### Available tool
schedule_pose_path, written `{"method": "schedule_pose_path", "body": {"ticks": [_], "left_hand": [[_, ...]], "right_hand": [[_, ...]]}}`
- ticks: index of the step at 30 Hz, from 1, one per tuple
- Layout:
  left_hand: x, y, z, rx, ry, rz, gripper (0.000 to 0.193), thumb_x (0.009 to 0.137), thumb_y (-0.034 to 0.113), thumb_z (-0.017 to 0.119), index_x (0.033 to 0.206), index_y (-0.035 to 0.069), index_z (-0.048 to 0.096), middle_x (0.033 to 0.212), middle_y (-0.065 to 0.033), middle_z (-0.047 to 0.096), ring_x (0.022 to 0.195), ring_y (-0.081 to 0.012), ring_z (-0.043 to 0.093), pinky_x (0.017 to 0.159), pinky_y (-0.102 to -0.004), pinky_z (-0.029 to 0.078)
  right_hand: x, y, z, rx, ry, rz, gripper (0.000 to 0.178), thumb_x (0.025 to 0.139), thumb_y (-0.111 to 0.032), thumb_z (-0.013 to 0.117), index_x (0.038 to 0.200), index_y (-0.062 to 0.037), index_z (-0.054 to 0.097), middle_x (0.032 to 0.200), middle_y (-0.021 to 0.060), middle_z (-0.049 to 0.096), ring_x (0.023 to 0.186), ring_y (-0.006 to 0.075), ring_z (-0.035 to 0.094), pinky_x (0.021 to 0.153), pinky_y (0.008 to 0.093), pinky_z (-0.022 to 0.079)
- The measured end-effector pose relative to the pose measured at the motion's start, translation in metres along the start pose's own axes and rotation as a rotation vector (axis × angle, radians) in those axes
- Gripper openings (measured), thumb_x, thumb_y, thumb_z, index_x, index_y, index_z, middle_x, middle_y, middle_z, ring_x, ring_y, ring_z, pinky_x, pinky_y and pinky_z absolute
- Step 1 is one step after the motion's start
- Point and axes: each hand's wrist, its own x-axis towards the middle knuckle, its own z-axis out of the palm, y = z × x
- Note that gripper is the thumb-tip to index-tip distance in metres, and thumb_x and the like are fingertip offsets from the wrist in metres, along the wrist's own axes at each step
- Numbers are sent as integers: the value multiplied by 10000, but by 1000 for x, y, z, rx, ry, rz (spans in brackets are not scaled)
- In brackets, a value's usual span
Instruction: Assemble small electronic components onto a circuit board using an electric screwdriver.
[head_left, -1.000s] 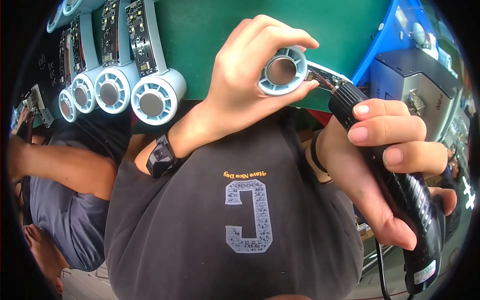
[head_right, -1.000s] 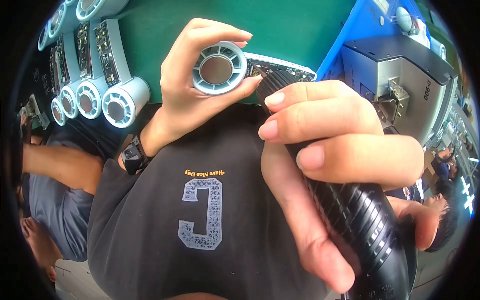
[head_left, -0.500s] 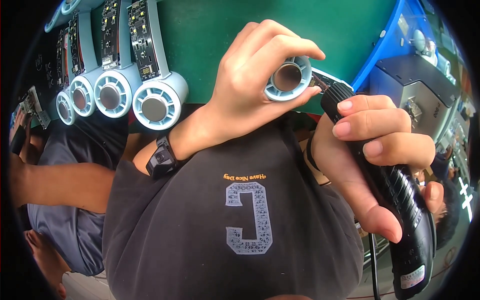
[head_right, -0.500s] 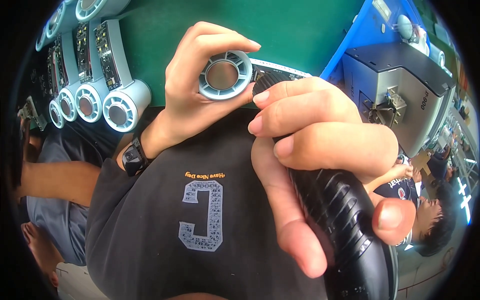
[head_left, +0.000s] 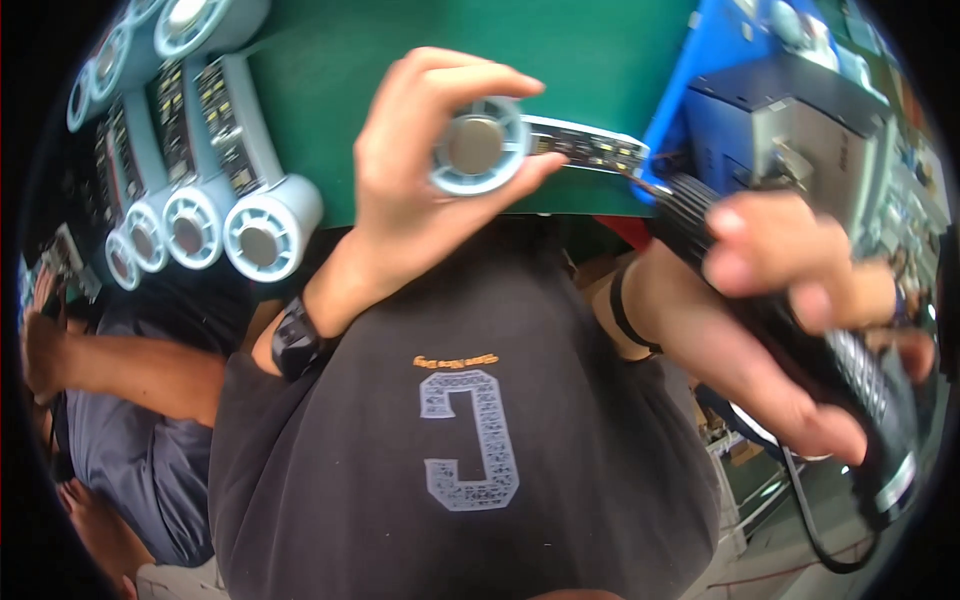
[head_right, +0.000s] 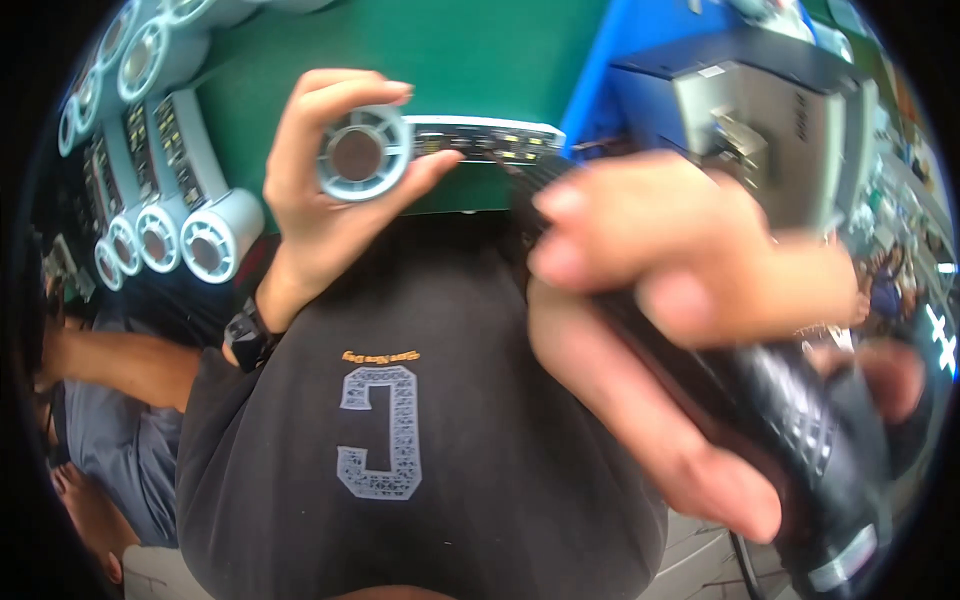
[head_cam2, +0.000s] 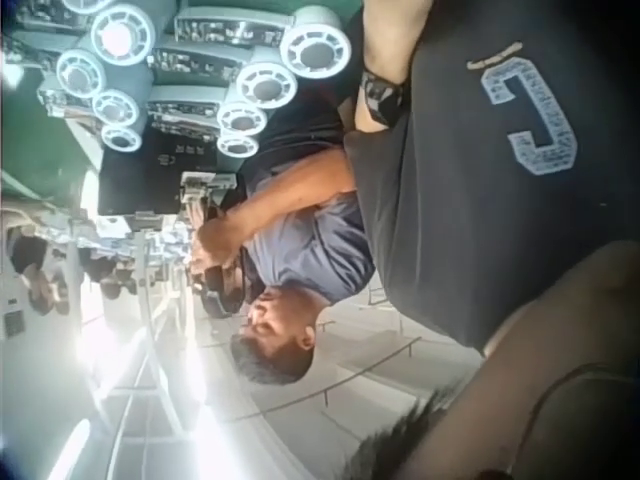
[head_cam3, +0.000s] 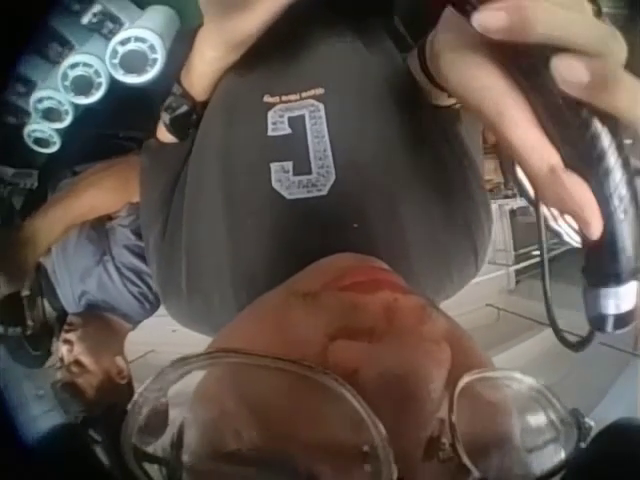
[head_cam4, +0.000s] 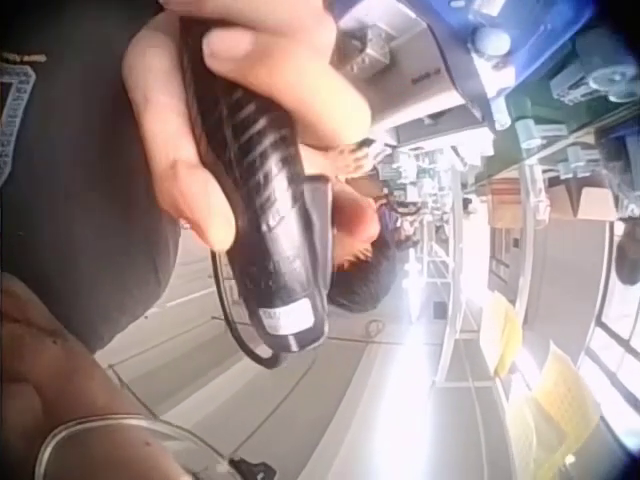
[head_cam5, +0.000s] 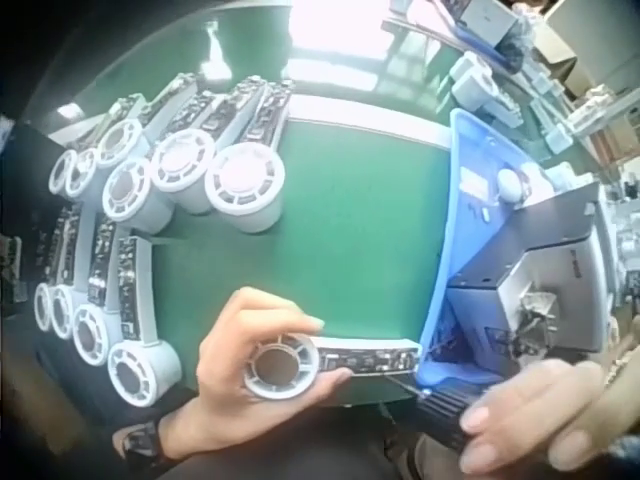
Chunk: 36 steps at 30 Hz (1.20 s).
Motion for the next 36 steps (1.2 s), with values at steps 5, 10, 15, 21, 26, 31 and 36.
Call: {"method": "schedule_pose_path", "body": {"ticks": [5,10,15,21,26,31,36], "left_hand": [[-5,4,1,67,-8,-8,564,718,47,1002,1198,29,705,1103,-91,698,981,-208,687,818,-318,573],[-7,-2,4,107,-20,67,582,720,61,1012,1208,27,696,1132,-97,694,983,-189,682,826,-307,568],[-6,-2,3,115,-23,76,593,712,64,1017,1210,24,698,1126,-96,695,982,-193,682,835,-306,572],[-4,1,-1,138,-14,84,594,712,72,1014,1217,25,703,1114,-100,711,994,-215,698,836,-321,583],[-1,-5,-1,52,-29,85,592,706,74,1006,1214,26,706,1089,-89,728,1011,-239,707,855,-345,587],[-5,-5,-5,83,-76,93,683,688,59,1022,1270,0,668,1179,-123,700,1053,-231,697,885,-332,587],[-5,-4,-4,59,-66,83,681,678,63,1020,1269,14,686,1166,-113,714,1025,-233,707,845,-325,589]], "right_hand": [[43,-8,-77,-296,153,-158,601,1064,-769,398,1285,-213,448,841,28,539,446,172,444,405,326,386],[45,3,-89,-550,208,-128,581,1057,-776,398,1222,-224,471,781,13,527,450,171,460,412,315,399],[46,5,-96,-482,70,-3,579,1055,-783,388,1214,-233,476,772,23,522,466,183,475,435,339,438],[33,0,-79,-149,-54,153,658,1040,-816,391,1234,-195,493,839,48,531,480,191,470,465,356,436],[-11,-21,-20,-58,-36,63,721,1042,-815,402,1345,-171,520,942,47,514,485,188,463,482,342,418],[-23,-17,-9,-11,-380,-28,779,1054,-794,400,1472,-141,483,965,64,495,486,195,480,448,362,433],[-33,1,20,98,-336,15,806,1060,-779,407,1504,-107,452,947,98,495,477,201,488,400,381,453]]}}
